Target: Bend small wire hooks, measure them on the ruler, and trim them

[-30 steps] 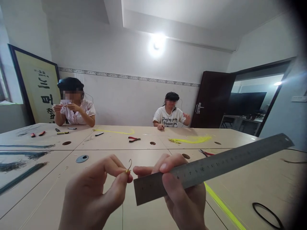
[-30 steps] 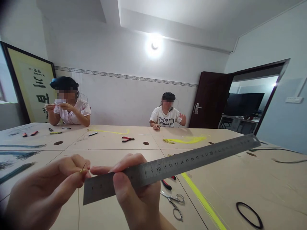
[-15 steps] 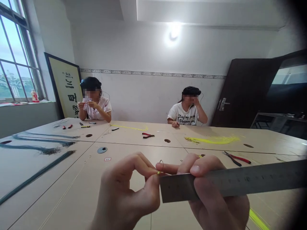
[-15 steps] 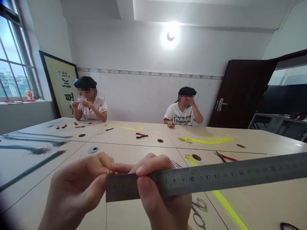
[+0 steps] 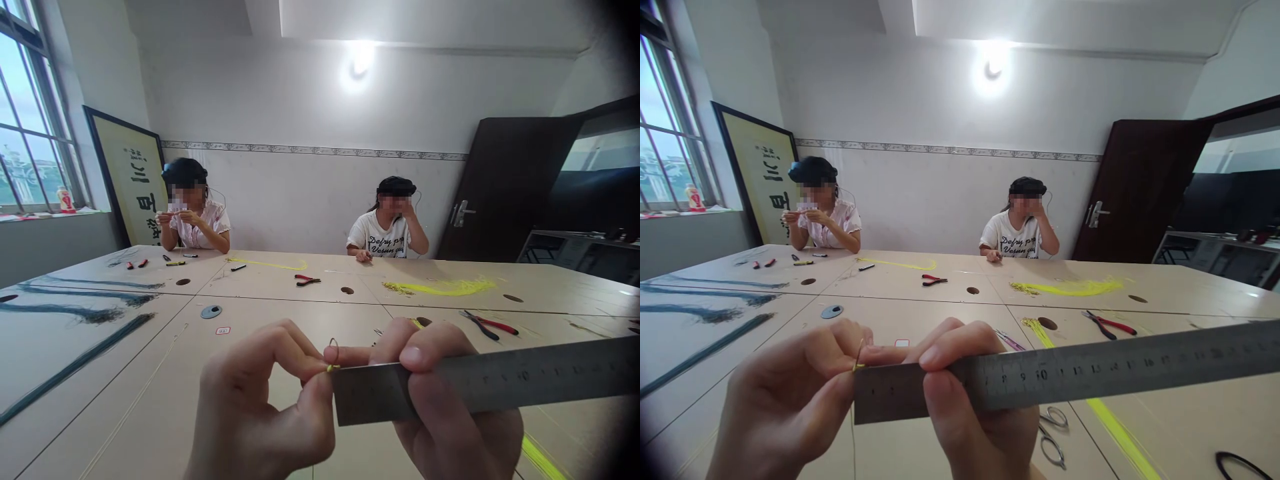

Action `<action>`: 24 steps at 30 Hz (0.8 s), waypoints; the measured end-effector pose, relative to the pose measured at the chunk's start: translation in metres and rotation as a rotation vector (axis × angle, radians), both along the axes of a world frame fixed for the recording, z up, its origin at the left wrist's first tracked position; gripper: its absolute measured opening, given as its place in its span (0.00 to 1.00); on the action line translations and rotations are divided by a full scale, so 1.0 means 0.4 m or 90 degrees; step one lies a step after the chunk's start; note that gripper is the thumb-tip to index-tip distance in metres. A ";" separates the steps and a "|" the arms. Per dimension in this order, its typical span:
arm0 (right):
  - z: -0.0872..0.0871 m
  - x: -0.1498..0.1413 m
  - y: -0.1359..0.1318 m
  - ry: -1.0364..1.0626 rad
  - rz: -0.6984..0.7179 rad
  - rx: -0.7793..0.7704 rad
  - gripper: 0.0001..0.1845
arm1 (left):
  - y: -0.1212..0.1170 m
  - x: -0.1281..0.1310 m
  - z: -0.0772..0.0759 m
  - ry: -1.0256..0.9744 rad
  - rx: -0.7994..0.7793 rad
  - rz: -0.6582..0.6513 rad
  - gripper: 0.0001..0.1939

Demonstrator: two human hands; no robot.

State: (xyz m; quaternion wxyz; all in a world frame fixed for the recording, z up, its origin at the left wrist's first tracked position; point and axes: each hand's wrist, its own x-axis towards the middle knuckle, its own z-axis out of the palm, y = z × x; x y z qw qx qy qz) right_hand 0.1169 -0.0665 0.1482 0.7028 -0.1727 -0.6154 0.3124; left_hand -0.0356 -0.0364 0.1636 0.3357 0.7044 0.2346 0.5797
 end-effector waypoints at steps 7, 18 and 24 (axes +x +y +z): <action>0.000 0.003 0.003 -0.017 0.021 0.014 0.07 | 0.002 0.001 -0.002 0.018 0.032 0.006 0.11; 0.005 0.001 0.000 -0.012 0.009 0.000 0.06 | -0.004 -0.001 -0.005 0.007 0.050 -0.003 0.11; 0.003 0.001 -0.004 -0.013 0.016 0.000 0.06 | -0.001 0.000 -0.001 0.008 0.056 -0.003 0.11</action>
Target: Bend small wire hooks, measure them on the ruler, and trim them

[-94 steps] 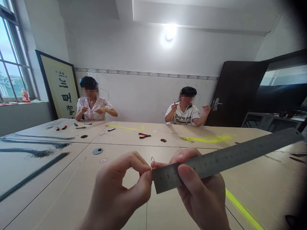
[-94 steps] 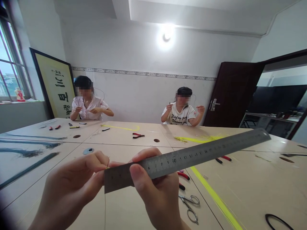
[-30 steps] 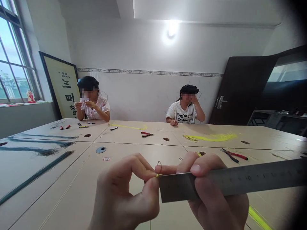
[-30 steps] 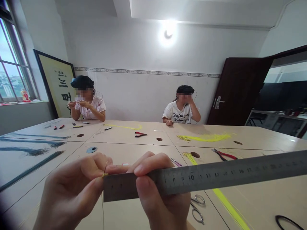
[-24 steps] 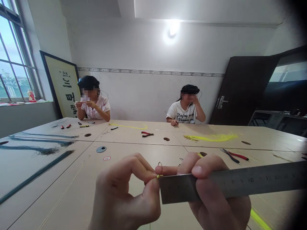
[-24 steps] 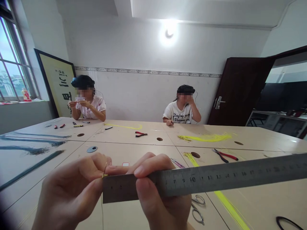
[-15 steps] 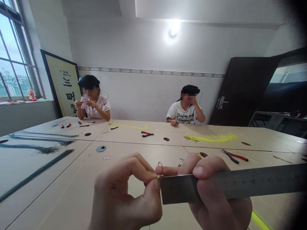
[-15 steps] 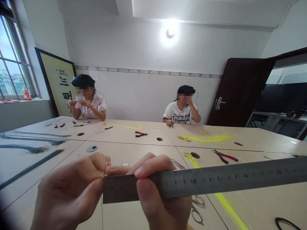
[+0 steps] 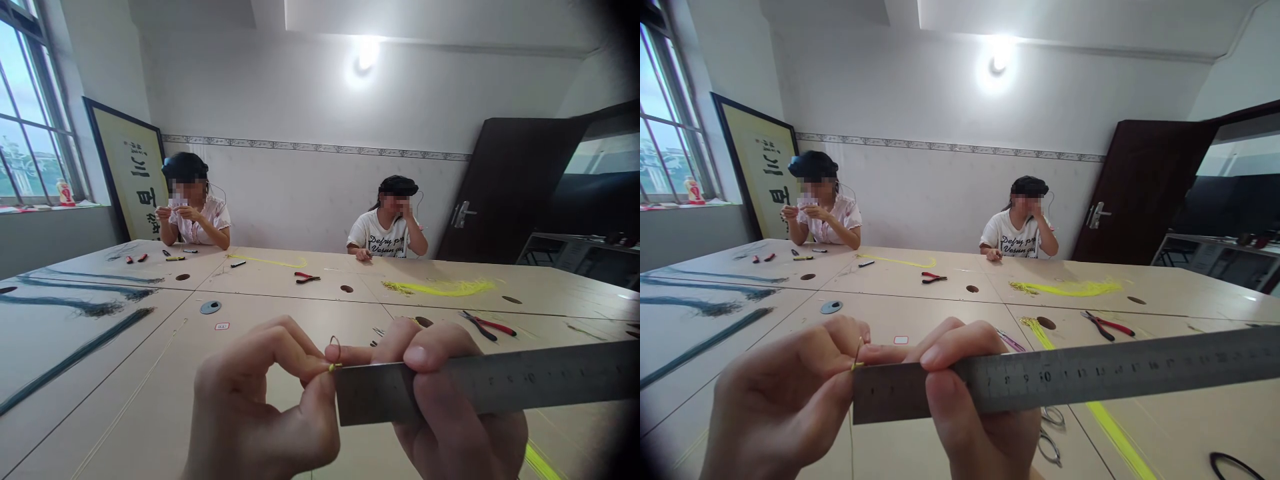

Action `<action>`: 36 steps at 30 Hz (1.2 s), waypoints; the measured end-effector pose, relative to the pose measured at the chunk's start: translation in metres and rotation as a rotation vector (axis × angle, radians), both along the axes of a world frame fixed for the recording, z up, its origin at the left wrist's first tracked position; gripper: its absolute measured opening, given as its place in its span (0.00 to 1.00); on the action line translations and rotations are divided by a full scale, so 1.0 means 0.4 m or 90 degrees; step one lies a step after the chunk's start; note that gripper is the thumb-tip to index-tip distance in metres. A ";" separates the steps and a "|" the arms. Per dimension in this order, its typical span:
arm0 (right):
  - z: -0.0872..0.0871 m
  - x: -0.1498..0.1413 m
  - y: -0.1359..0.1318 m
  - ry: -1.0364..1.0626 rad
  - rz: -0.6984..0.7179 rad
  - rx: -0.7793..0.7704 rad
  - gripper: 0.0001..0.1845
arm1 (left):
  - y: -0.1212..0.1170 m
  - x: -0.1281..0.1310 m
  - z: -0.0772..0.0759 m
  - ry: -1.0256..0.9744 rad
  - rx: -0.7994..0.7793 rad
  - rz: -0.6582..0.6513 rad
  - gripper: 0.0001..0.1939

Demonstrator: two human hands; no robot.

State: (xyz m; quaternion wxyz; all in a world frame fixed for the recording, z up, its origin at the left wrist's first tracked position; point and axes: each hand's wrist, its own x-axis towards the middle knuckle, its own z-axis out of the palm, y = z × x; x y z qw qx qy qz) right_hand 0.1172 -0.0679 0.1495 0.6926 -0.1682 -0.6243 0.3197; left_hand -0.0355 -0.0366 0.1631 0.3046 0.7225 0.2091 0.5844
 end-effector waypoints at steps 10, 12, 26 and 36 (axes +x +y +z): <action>0.000 0.002 0.007 -0.020 -0.010 0.010 0.08 | -0.001 -0.001 0.000 -0.005 0.014 0.004 0.11; 0.000 0.004 0.007 -0.024 -0.014 0.009 0.08 | 0.000 0.001 0.002 -0.009 0.018 0.008 0.11; 0.002 0.001 0.004 0.002 -0.006 0.000 0.06 | -0.006 0.000 0.002 -0.008 -0.024 -0.002 0.11; 0.000 0.001 0.000 -0.009 -0.010 -0.003 0.07 | -0.003 0.002 0.002 -0.001 -0.026 0.001 0.11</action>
